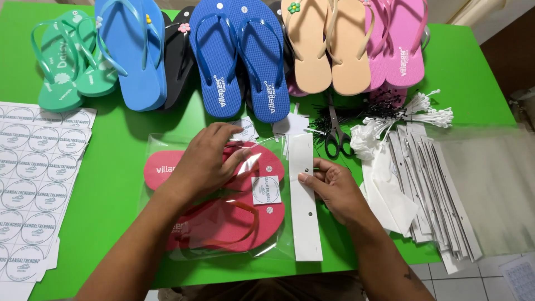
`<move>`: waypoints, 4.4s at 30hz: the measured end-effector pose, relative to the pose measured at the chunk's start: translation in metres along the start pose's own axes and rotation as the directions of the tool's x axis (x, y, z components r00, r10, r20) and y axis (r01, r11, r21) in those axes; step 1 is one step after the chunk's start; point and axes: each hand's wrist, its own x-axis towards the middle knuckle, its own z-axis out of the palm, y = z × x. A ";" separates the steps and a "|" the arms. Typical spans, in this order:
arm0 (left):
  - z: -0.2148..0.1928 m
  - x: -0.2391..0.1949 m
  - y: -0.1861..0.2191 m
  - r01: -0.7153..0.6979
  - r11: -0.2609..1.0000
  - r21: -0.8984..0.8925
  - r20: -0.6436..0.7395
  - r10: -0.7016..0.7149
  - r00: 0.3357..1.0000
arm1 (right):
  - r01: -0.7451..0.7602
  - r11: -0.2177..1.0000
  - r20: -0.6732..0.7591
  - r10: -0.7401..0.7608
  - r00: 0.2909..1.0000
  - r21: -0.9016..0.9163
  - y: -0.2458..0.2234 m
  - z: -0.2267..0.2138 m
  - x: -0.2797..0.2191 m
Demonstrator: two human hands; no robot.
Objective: The person cleans a pair of sandals with a cloth, places them inside a plastic bag, and then applies a label and a plastic hanger to the bag.
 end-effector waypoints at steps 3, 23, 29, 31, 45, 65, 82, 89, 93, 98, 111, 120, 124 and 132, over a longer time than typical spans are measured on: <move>-0.005 0.022 0.006 0.020 0.991 -0.129 0.159 0.001 0.987 | 0.045 0.999 0.048 -0.044 0.998 -0.025 -0.001 -0.001 0.002; -0.001 0.026 -0.018 0.332 0.372 -0.867 0.167 -0.411 0.896 | 0.053 0.988 0.085 -0.066 0.994 0.143 -0.023 -0.045 0.052; 0.003 0.018 0.014 0.171 0.168 -0.971 0.046 -0.572 0.819 | 0.140 0.981 -0.049 -0.135 0.990 0.131 -0.004 -0.027 0.068; 0.000 0.017 0.022 0.172 0.145 -0.974 0.060 -0.567 0.821 | 0.130 0.984 -0.119 -0.115 0.986 0.126 -0.001 -0.020 0.071; -0.009 0.028 0.046 0.401 0.146 -0.904 0.207 -0.673 0.710 | 0.266 0.961 -0.257 -0.277 0.926 -0.078 -0.015 0.010 0.061; 0.018 0.017 0.007 0.176 0.050 -0.983 0.103 -0.642 0.760 | 0.352 0.935 -0.308 -0.321 0.896 0.050 -0.008 0.010 0.059; 0.014 0.013 0.011 0.195 0.102 -0.976 0.089 -0.627 0.774 | 0.243 0.913 -0.268 -0.158 0.951 0.327 -0.004 -0.002 0.067; 0.006 0.015 0.016 0.158 0.075 -0.985 0.067 -0.672 0.737 | 0.286 0.951 -0.291 -0.243 0.925 0.115 -0.002 0.002 0.065; -0.002 0.017 0.024 0.175 0.068 -0.982 0.090 -0.648 0.756 | 0.292 0.938 -0.284 -0.232 0.930 0.189 -0.006 0.004 0.064; 0.016 0.012 0.000 0.286 0.133 -0.949 0.159 -0.580 0.799 | 0.233 0.971 -0.283 -0.212 0.935 0.045 -0.004 -0.004 0.064; 0.031 0.006 -0.011 0.282 0.128 -0.951 0.157 -0.585 0.796 | 0.205 0.959 -0.292 -0.142 0.946 0.198 -0.023 0.012 0.060; -0.009 0.021 0.030 0.325 0.195 -0.925 0.184 -0.520 0.834 | 0.208 0.966 -0.274 -0.161 0.948 0.153 -0.023 0.004 0.061; 0.006 0.016 0.016 0.328 0.205 -0.922 0.174 -0.538 0.825 | 0.229 0.966 -0.310 -0.184 0.933 0.116 -0.022 0.004 0.063; 0.005 0.015 0.027 0.314 0.175 -0.933 0.171 -0.551 0.817 | 0.190 0.961 -0.317 -0.120 0.941 0.200 -0.003 -0.010 0.069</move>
